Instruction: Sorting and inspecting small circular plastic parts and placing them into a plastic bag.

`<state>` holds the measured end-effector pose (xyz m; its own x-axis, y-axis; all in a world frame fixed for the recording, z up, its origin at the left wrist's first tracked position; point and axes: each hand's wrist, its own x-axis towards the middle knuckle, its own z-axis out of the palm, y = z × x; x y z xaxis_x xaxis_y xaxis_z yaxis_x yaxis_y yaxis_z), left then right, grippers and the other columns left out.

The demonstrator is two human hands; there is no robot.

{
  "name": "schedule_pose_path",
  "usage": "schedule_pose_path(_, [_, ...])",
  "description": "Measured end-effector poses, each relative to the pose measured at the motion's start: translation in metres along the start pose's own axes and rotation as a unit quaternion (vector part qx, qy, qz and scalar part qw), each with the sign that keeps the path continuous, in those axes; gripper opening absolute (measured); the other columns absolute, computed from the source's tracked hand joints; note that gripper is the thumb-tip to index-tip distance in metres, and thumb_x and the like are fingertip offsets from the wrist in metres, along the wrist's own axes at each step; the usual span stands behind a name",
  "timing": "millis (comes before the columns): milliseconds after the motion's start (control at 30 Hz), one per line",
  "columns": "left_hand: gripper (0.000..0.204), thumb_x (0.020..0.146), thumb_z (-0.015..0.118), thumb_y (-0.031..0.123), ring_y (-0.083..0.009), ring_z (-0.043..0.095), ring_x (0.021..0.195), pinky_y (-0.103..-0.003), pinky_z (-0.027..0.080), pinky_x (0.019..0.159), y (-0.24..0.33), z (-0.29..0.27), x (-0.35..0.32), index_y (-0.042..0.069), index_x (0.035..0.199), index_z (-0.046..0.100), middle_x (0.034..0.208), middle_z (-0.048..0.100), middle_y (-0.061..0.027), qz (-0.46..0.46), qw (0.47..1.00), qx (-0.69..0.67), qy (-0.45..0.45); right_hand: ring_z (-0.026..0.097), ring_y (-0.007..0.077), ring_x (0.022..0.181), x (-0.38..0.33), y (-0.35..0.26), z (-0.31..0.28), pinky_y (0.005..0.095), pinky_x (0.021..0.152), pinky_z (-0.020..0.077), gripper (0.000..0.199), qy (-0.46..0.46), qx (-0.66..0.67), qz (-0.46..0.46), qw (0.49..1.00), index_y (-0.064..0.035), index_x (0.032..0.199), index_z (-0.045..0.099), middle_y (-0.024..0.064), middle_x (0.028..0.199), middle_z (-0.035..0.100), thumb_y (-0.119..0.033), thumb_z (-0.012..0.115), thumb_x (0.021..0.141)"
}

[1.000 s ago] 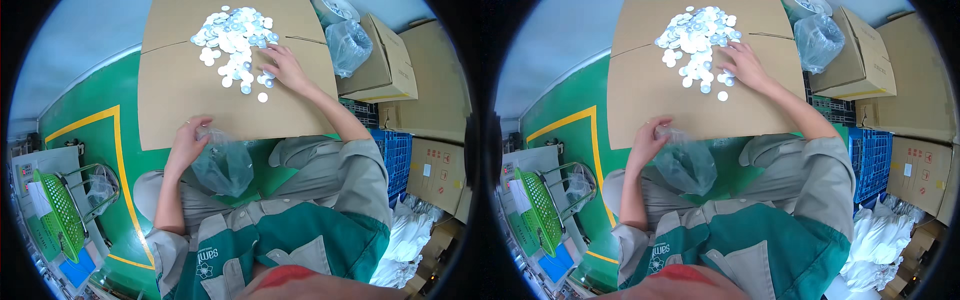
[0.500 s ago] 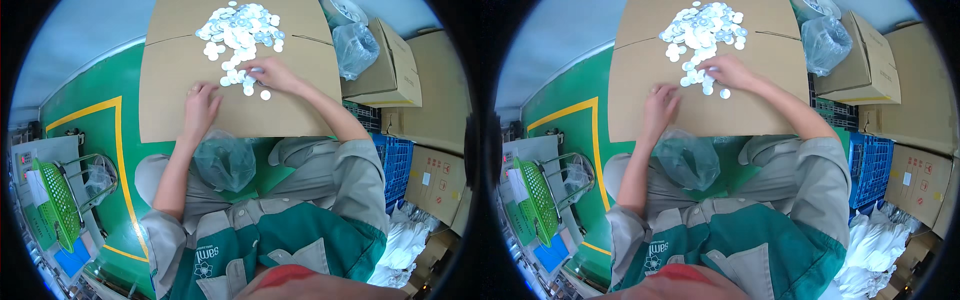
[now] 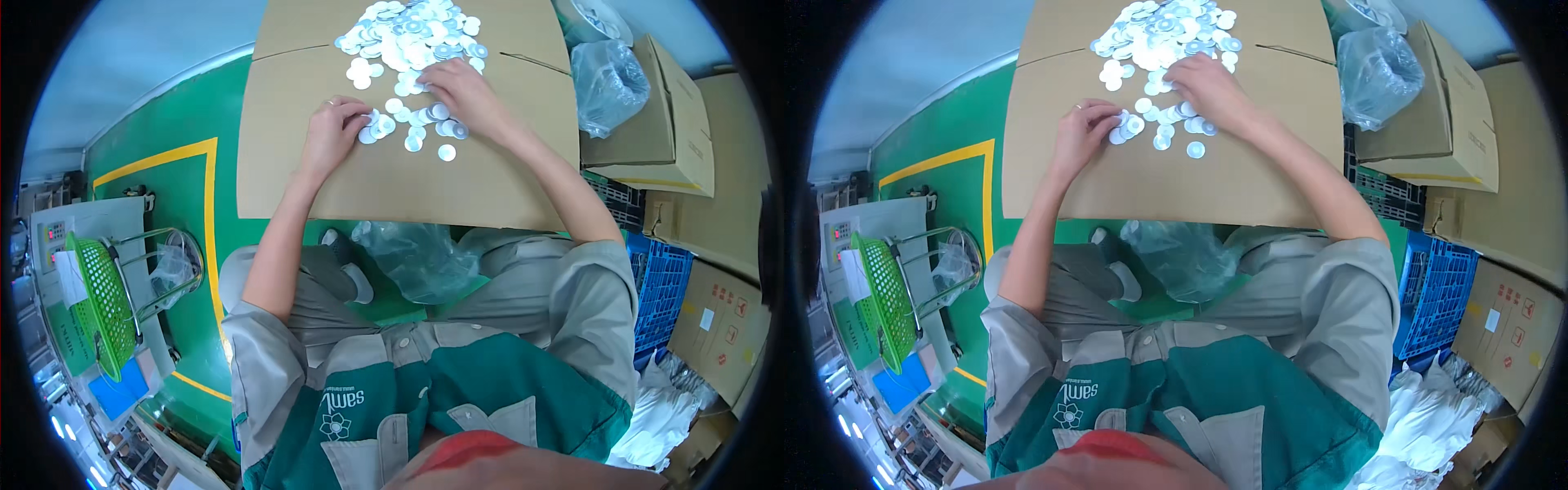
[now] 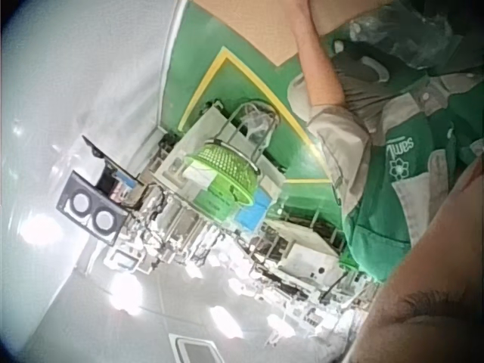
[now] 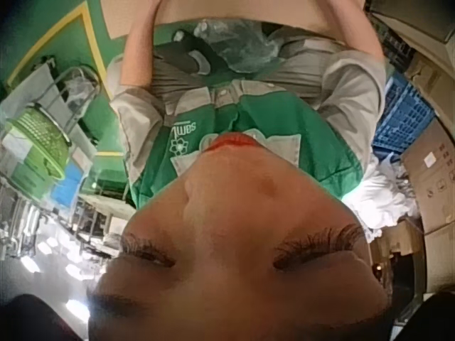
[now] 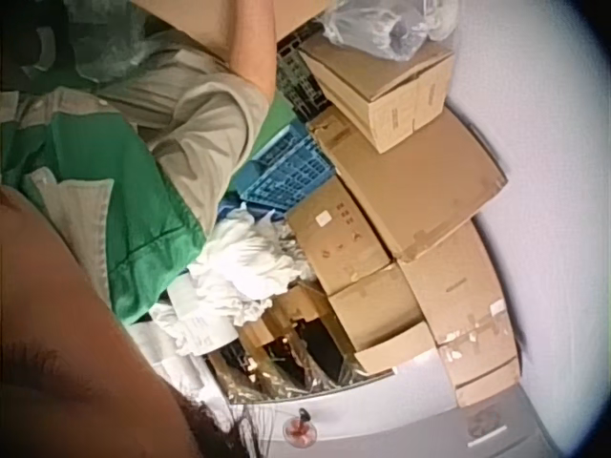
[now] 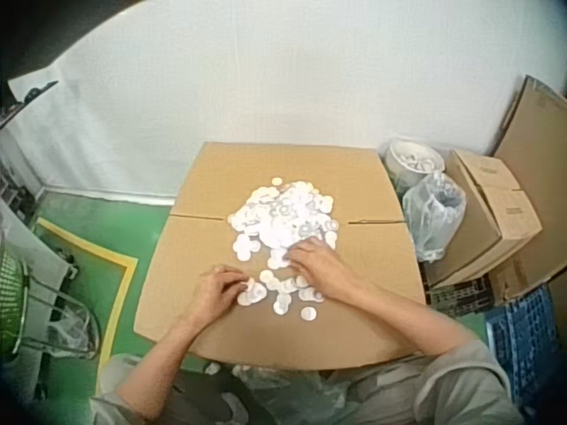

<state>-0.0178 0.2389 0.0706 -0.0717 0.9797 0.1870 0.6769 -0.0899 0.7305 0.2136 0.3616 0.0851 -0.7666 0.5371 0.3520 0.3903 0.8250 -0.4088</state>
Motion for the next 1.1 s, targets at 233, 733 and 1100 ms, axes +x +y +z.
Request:
schedule_pose_path(233, [0.023,0.072,0.076,0.011,-0.0270,0.060,0.086,-0.037,0.050,0.074,0.017,0.017,-0.019,0.007,0.094,0.072,0.091,0.062,-0.0086,-0.030,0.999,0.034,0.023,0.058,0.0273,0.093,-0.004,-0.044,0.042,0.0374,0.080,0.0492,0.022,-0.026,0.083,-0.049,0.995,-0.0058,0.101,0.065,0.0081,0.094,0.061,-0.009,0.068,0.080])
schedule_pose_path(733, [0.013,0.079,0.071,0.008,-0.0287,0.062,0.085,-0.038,0.051,0.076,0.003,0.016,-0.038,0.004,0.091,0.071,0.093,0.068,-0.0109,0.089,0.985,0.096,0.114,0.059,0.0258,0.093,0.012,-0.056,0.053,0.0381,0.078,0.0508,0.016,-0.070,-0.013,-0.074,0.995,-0.0084,0.098,0.065,0.0060,0.096,0.061,-0.017,0.064,0.085])
schedule_pose_path(1100, [0.021,0.078,0.069,0.006,-0.0302,0.058,0.096,-0.039,0.048,0.085,0.001,0.004,-0.014,0.006,0.099,0.071,0.101,0.066,-0.0104,0.087,0.989,0.117,0.000,0.062,0.0198,0.067,-0.006,-0.025,-0.012,0.0307,0.062,0.0487,0.013,-0.008,0.185,0.063,0.981,-0.0032,0.095,0.066,0.0085,0.077,0.065,-0.014,0.064,0.088])
